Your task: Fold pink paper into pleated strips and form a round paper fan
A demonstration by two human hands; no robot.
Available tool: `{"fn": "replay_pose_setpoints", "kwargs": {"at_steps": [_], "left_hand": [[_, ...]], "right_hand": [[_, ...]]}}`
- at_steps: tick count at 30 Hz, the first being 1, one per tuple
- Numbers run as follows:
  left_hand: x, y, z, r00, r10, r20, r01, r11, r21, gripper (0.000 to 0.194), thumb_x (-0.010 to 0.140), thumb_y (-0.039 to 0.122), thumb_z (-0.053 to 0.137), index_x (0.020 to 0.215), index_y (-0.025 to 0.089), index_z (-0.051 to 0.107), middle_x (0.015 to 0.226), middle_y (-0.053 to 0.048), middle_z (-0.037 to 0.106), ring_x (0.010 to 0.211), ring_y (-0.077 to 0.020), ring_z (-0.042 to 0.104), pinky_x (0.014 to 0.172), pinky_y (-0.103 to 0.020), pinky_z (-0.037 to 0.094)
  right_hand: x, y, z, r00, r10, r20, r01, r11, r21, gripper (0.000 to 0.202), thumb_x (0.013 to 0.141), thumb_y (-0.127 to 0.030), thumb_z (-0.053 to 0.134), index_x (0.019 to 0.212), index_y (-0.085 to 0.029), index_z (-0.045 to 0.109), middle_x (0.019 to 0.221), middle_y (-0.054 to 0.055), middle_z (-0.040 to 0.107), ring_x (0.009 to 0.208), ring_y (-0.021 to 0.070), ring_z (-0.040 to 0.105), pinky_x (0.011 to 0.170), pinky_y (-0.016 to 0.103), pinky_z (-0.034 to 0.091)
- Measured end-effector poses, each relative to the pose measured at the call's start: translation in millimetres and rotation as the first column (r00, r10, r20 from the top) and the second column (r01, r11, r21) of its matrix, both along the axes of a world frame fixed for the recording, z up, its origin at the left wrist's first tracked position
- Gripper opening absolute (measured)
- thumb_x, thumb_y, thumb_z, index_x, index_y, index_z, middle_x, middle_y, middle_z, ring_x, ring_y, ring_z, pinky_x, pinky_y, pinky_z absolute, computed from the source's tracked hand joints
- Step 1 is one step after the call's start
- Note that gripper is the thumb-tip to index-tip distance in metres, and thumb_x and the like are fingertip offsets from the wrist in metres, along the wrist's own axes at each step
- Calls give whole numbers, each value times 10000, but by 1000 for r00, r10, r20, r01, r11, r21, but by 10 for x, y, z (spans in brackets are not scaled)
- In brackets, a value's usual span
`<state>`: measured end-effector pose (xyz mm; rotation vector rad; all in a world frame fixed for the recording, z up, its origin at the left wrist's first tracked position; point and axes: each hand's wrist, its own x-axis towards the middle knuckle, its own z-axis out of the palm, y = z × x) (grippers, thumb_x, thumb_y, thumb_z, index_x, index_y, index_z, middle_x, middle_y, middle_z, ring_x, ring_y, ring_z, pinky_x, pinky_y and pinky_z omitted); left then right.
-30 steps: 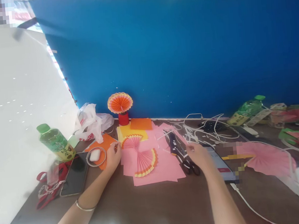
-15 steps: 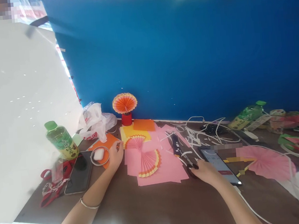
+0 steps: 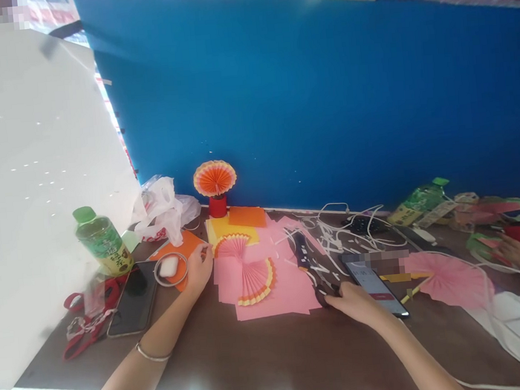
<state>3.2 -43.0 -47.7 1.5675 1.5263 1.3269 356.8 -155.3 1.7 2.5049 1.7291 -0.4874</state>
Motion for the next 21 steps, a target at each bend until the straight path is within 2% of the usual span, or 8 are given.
{"fn": "replay_pose_setpoints", "kwargs": {"at_steps": [4,9,11,14,17,21], "left_hand": [[-6,12,-15,1000,-11,5,11,1000,-13,234,816,328,442,839,154,598,845,-81,664,815,-209,620,790,-342,461],[0,6,-1,999,-19,44,21,999,-25,222,799,314,459,841,154,608,845,-84,664,833,-217,619,806,-356,455],[9,-2,10,998,-13,59,14,1000,-19,220,794,311,465,843,152,609,849,-88,662,838,-220,617,807,-359,453],[17,-8,14,996,2,92,-1,1000,-2,217,784,314,480,842,151,611,850,-87,662,842,-222,615,802,-358,454],[16,-10,11,993,9,114,-10,1000,4,216,785,317,481,841,155,613,846,-82,662,842,-221,614,795,-353,457],[19,-30,40,993,9,116,-12,1000,27,222,809,308,451,865,153,600,889,-81,657,855,-207,607,782,-328,457]], "right_hand": [[-73,-30,20,990,76,123,-64,993,-102,171,745,-245,478,826,-119,560,902,162,629,844,268,621,614,292,388],[10,-59,114,945,112,309,-93,993,-74,162,777,-142,419,869,-124,551,891,150,632,845,273,622,594,301,367],[69,-40,182,924,120,363,-112,993,-43,197,791,-109,402,931,-105,541,871,153,634,830,270,627,588,303,368],[108,8,326,866,124,484,-184,980,79,215,830,-108,373,977,-100,530,940,170,609,809,267,618,569,314,378],[88,66,507,785,126,606,-309,928,207,200,847,-136,373,949,-117,544,955,180,581,865,291,576,581,329,395],[82,210,729,749,149,645,-392,885,250,182,838,-198,408,918,-125,554,928,192,570,930,337,521,604,352,396]]}}
